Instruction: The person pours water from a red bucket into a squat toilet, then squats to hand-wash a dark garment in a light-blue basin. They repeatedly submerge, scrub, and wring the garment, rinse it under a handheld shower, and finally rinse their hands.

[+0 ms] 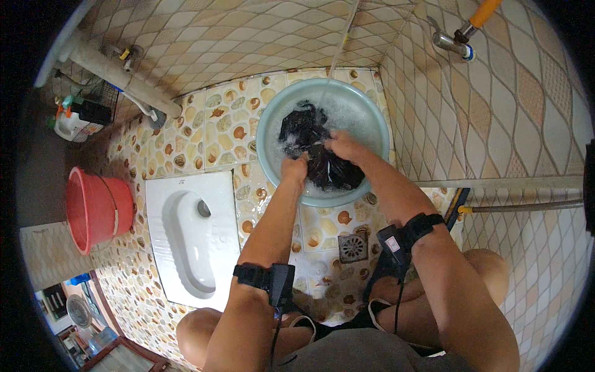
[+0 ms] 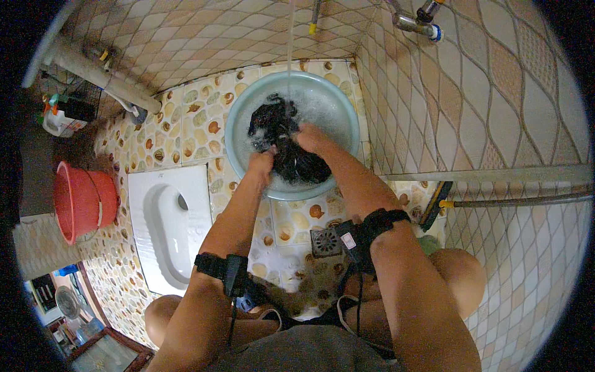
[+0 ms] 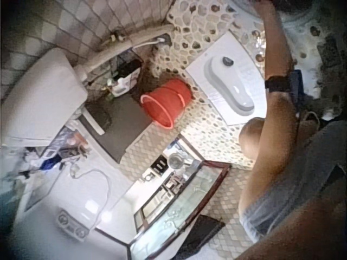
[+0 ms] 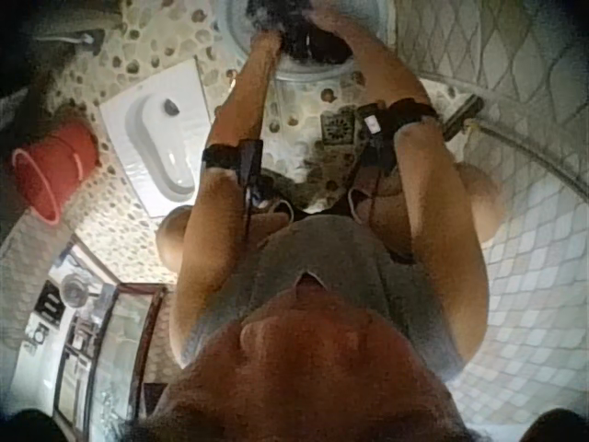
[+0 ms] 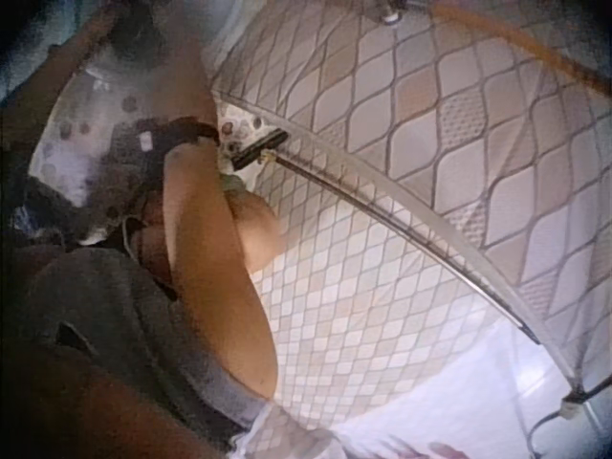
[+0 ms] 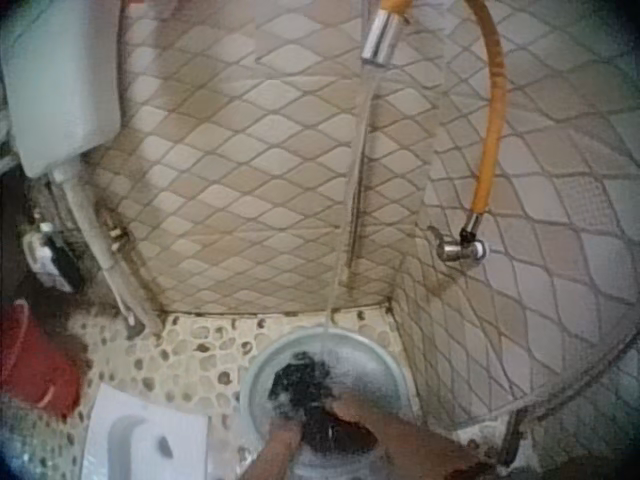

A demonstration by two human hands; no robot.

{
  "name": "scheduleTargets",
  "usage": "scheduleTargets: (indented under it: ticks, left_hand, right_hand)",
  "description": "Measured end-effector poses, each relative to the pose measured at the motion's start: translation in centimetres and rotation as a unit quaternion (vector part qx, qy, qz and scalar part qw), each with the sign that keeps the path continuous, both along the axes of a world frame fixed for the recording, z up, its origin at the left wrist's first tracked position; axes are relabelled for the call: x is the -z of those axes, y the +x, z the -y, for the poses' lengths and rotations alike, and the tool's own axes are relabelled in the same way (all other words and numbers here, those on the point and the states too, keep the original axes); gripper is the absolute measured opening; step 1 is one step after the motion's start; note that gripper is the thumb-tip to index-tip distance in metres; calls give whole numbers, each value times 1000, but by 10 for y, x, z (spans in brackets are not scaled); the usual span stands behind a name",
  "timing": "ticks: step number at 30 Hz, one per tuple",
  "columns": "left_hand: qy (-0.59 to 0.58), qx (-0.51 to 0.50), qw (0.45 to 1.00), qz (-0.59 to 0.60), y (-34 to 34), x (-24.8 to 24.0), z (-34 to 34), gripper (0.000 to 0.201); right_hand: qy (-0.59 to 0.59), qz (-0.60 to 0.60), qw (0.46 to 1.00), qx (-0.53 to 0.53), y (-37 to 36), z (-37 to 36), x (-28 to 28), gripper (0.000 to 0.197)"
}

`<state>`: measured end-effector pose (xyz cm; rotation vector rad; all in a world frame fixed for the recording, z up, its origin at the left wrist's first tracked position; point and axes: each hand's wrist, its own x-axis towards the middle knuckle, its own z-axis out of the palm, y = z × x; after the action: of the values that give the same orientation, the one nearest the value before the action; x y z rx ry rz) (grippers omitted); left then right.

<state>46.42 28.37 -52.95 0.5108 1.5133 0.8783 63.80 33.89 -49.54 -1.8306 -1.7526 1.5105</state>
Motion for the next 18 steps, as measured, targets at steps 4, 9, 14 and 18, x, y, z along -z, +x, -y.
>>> scheduleTargets:
  ticks: [4, 9, 14, 18]
  left_hand:
    - [9, -7, 989, 147, -12, -49, -2, 53]
    - [144, -49, 983, 106, -62, -131, -35, 28]
    - [273, -131, 948, 99, -94, -205, -45, 23]
    - [320, -87, 941, 67, -100, -226, -40, 20]
  right_hand:
    - [62, -69, 974, 207, 23, -4, -10, 37]
    - [80, -273, 933, 219, 53, -13, -98, 24]
    - [126, -368, 904, 176, 60, -5, -193, 26]
    - [182, -296, 917, 195, 60, -12, -192, 18]
